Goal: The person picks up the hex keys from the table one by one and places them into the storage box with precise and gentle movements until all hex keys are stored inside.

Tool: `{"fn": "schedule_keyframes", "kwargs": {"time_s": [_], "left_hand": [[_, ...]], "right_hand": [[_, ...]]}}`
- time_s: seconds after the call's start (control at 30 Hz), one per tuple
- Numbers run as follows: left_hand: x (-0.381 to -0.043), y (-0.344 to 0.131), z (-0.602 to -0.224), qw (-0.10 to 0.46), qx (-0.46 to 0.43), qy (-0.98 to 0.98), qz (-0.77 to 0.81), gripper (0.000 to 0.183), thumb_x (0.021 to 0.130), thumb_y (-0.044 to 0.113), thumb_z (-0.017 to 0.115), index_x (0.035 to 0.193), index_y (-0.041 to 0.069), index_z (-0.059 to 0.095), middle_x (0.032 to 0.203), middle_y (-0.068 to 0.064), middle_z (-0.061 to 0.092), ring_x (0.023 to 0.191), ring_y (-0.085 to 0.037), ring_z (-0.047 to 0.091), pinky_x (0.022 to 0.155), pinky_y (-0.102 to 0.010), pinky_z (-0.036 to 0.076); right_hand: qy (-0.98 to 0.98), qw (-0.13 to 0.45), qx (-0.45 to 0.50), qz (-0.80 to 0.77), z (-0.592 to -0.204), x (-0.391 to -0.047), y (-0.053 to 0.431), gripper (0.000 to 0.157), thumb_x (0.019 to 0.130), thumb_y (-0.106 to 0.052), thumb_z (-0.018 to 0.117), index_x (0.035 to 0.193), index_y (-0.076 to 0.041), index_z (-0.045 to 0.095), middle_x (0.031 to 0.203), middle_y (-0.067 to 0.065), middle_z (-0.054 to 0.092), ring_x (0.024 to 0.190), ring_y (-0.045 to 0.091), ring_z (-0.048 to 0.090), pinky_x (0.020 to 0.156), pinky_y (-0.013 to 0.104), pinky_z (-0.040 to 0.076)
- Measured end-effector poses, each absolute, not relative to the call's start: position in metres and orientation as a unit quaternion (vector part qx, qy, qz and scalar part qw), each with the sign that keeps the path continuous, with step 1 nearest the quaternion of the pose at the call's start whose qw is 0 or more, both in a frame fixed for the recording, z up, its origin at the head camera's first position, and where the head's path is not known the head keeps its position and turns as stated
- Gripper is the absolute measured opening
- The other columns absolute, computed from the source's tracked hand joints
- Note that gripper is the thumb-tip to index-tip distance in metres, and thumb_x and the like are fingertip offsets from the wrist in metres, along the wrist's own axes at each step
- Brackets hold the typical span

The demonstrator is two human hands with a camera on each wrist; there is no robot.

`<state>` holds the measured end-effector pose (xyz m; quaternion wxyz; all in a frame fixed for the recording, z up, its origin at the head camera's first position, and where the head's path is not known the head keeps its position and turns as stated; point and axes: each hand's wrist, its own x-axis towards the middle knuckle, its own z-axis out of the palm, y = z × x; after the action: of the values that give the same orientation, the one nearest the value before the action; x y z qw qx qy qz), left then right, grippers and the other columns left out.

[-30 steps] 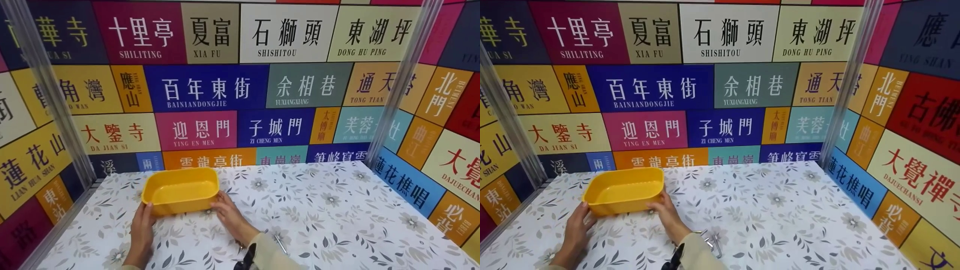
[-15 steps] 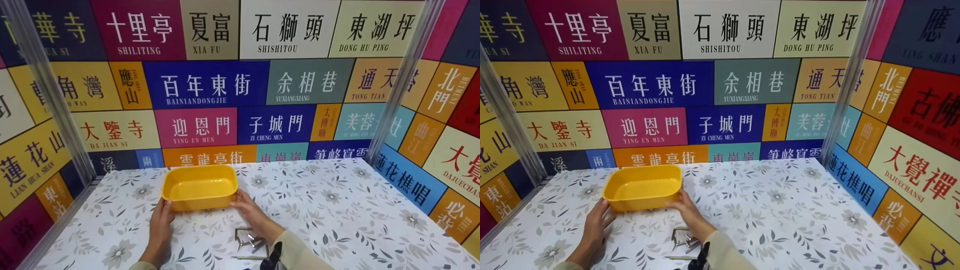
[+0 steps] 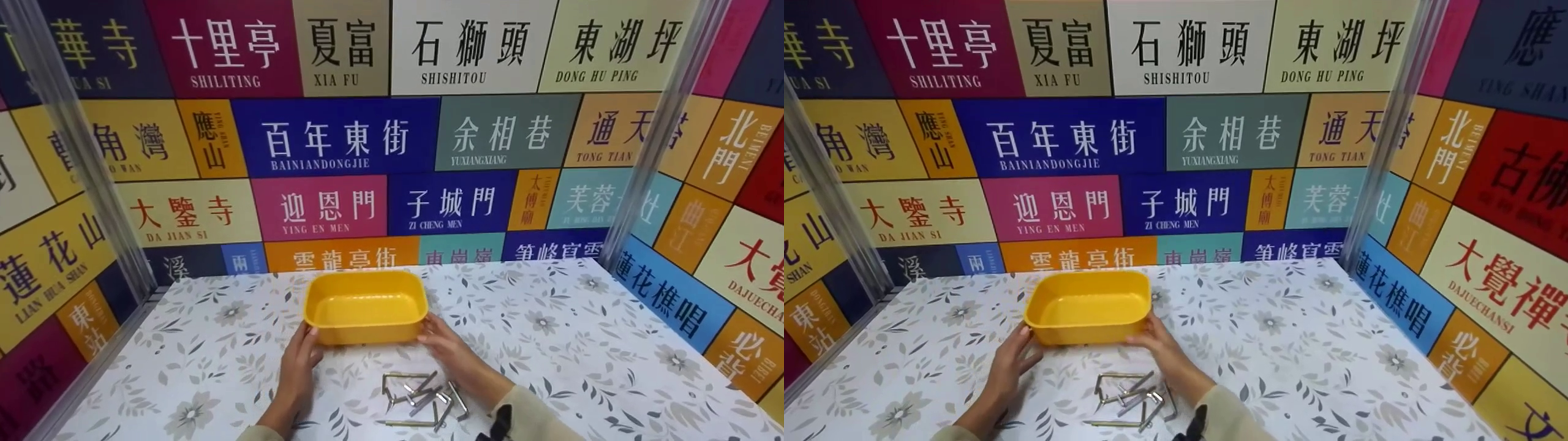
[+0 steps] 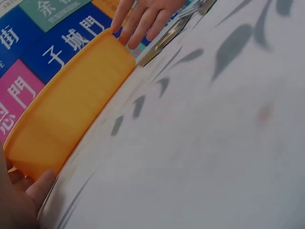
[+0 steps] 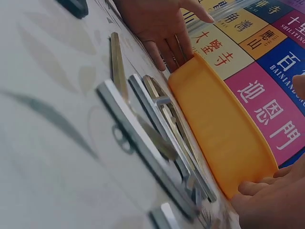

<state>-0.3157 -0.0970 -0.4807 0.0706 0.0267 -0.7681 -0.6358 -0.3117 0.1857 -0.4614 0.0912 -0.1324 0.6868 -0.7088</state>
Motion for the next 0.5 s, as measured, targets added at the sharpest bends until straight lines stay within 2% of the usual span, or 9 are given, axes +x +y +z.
{"fn": "schedule_keyframes", "kwargs": {"time_s": [0.27,0.5], "left_hand": [[-0.309,-0.078,-0.481,0.059,-0.025,-0.738,-0.672,0.067,0.099,0.043,0.04,0.152,0.005,0.022,0.158,-0.016,0.023,0.14,-0.034,0.034,0.1,-0.047,0.046],[-0.301,-0.056,-0.482,0.058,-0.049,-0.732,-0.677,0.064,0.099,0.038,0.044,0.151,0.004,0.026,0.153,-0.018,0.032,0.137,-0.034,0.038,0.097,-0.048,0.048]], "right_hand": [[0.718,0.098,-0.11,-0.681,-0.461,-0.302,0.217,0.08,0.09,-0.026,0.055,0.155,-0.012,0.01,0.16,0.016,0.013,0.147,0.035,0.015,0.117,0.056,0.003],[0.708,0.066,-0.123,-0.692,-0.466,-0.294,0.238,0.076,0.091,-0.015,0.05,0.153,-0.003,0.007,0.158,0.023,0.007,0.146,0.041,0.009,0.117,0.054,0.003]]}}
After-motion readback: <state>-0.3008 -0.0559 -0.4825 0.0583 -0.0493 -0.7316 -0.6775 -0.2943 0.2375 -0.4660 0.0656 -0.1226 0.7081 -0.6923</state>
